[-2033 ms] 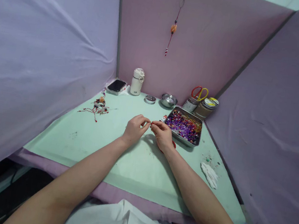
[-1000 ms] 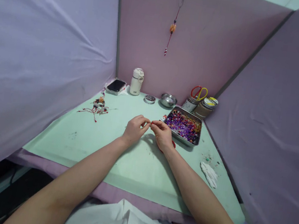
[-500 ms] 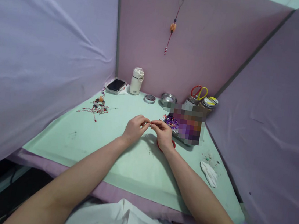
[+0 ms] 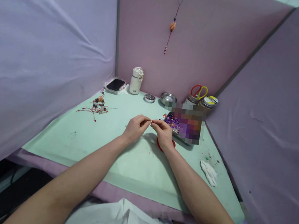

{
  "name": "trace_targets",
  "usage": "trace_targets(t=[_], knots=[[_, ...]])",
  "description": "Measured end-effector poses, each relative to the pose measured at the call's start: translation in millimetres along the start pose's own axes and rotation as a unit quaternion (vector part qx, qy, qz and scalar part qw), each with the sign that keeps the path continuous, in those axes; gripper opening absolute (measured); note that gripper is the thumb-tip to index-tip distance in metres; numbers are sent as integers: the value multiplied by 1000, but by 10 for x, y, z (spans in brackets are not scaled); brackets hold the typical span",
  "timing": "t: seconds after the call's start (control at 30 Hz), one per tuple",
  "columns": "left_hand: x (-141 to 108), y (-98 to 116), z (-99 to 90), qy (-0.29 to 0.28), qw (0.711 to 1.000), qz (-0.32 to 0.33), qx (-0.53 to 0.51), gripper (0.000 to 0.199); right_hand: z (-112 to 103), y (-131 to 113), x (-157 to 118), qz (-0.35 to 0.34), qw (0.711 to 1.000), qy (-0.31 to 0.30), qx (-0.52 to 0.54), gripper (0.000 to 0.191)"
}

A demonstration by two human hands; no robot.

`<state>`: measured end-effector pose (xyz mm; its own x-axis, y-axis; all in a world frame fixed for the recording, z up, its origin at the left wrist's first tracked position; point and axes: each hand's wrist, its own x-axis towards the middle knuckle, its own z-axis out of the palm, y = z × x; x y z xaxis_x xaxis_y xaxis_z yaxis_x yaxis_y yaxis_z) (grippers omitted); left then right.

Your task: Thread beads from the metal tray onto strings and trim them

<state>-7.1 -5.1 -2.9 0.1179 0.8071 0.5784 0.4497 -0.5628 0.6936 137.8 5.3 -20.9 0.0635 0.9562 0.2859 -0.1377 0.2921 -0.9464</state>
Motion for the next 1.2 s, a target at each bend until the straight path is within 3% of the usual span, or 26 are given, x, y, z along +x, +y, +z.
trace_targets(t=[0.2,0.87,1.0,1.2], knots=[[3,-5,7,-10,1000,-26,-7,15,-2,7,9,-10,1000,2,-17,17],[1,-20,4,-8,1000,-22,-6,17,9,3,-17,-32,997,-23,-62,14],[16,-25,0,-28,992,-99,-67,20,-6,3,-21,-63,991,-28,-115,15],[47,-62,11,-101,958,-212,-165,33,-35,-23,-35,-127,974,-41,-183,15]])
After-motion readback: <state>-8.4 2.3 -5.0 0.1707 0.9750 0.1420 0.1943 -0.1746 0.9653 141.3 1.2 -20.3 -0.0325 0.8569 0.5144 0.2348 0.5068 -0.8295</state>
